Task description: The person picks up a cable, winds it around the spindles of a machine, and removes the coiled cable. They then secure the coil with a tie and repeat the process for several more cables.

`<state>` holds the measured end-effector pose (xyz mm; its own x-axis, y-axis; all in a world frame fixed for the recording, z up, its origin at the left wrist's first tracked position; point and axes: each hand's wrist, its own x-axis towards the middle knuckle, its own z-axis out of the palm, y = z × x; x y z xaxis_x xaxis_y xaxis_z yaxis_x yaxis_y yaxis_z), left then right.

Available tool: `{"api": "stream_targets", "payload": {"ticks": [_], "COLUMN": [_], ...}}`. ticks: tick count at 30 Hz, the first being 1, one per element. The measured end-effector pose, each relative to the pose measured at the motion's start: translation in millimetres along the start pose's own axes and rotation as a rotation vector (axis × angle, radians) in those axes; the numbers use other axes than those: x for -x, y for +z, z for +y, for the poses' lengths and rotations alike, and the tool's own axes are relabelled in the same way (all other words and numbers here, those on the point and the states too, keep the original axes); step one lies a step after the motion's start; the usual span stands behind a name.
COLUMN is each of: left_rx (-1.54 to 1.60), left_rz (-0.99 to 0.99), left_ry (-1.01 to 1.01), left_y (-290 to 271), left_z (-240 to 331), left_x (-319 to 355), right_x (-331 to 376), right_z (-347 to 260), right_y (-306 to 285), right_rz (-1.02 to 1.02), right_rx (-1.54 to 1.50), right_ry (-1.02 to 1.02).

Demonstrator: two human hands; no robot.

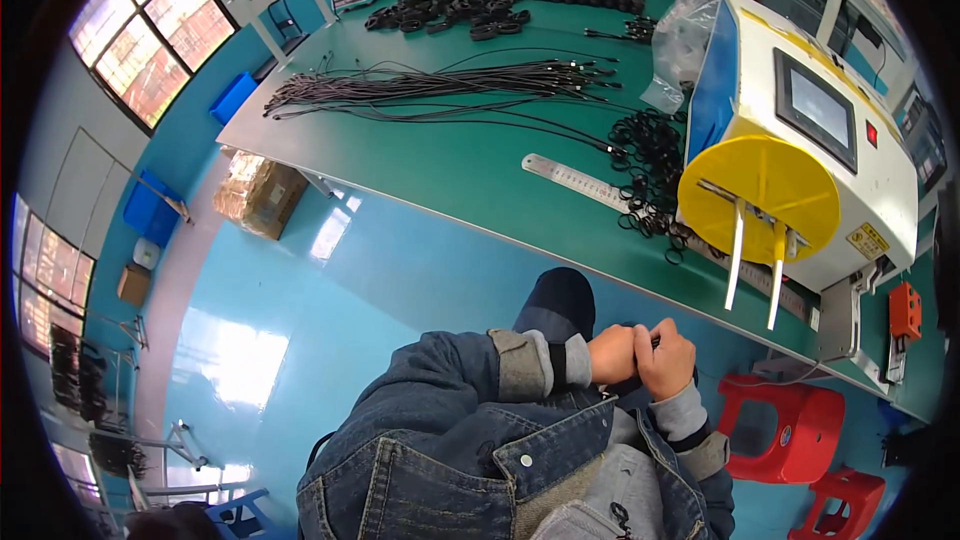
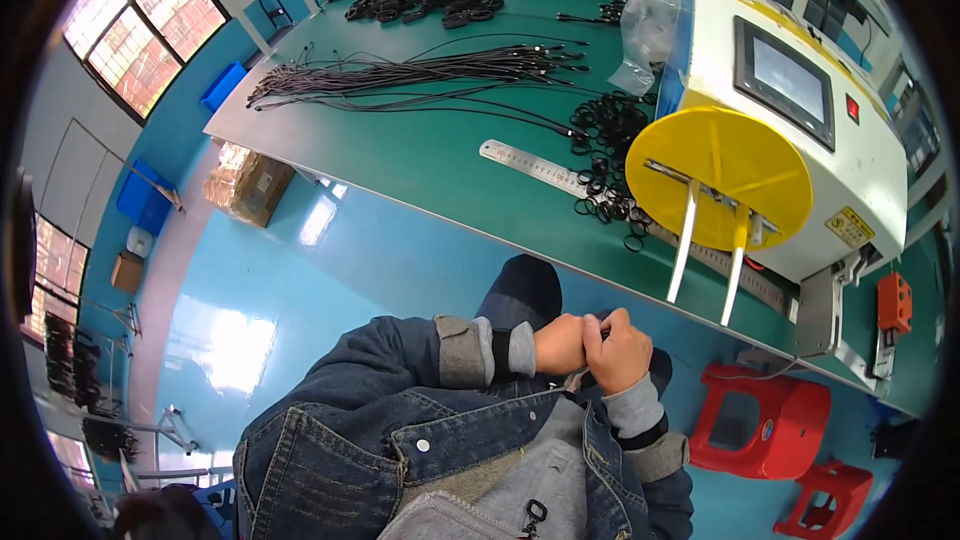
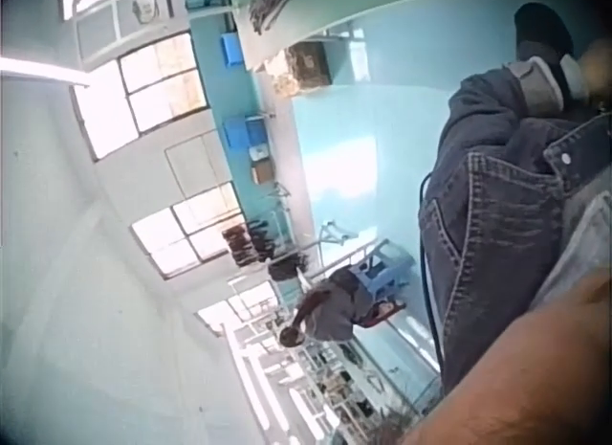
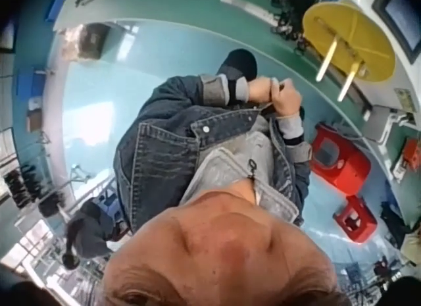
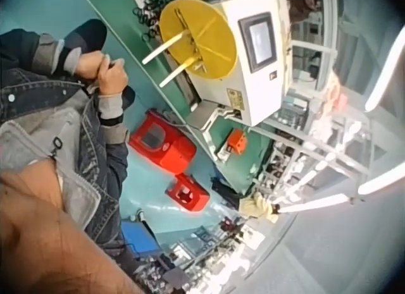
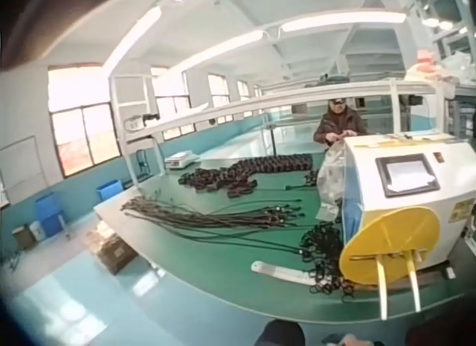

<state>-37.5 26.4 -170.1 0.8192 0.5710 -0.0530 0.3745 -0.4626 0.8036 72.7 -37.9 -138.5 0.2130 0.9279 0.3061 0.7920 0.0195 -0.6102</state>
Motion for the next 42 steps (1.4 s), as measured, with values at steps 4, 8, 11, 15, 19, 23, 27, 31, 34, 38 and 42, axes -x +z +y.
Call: {"api": "stream_targets", "payload": {"ticks": [4,8,11,15,19,23,27,31,34,38,42], "left_rx": [0.213,0.562,0.315,-0.326,-0.693,-0.703,-1.005,-0.053,-0.002,0.063,-0.358], "left_rz": [0.039,-0.121,0.34,0.948,0.4,0.425,0.578,0.685,0.824,0.774,0.436], "left_ry": [0.176,-0.374,0.255,-0.137,-0.197,-0.423,-0.164,-0.067,0.047,0.227,0.442], "left_y": [-19.8,-143.3,-291.4,-407.2,-354.6,-318.1,-318.1,-347.0,-352.9,-327.6,-252.0], "left_z": [-25.2,-25.5,-77.0,-140.2,-204.8,-163.2,-183.9,-190.7,-139.8,-54.0,56.3], "left_x": [12.4,8.1,-27.4,-55.8,-73.0,-76.4,-79.2,-63.2,-57.2,-22.7,11.3], "right_x": [-1.9,9.8,28.1,48.0,53.9,51.3,41.2,51.7,56.7,52.6,26.2], "right_z": [3.2,23.3,42.9,54.1,61.9,62.0,59.7,61.4,65.2,44.2,-6.0], "right_y": [8.0,1.6,2.7,9.0,13.3,8.6,5.6,10.6,5.2,-14.3,-77.2], "right_rz": [-0.153,-0.257,-0.302,-0.339,-0.336,-0.326,-0.346,-0.295,-0.264,-0.073,0.54], "right_rx": [-0.282,-0.486,-0.54,-0.542,-0.483,-0.433,-0.403,-0.443,-0.447,-0.416,-0.292], "right_ry": [0.111,0.305,0.4,0.499,0.549,0.56,0.528,0.529,0.529,0.399,-0.075]}}
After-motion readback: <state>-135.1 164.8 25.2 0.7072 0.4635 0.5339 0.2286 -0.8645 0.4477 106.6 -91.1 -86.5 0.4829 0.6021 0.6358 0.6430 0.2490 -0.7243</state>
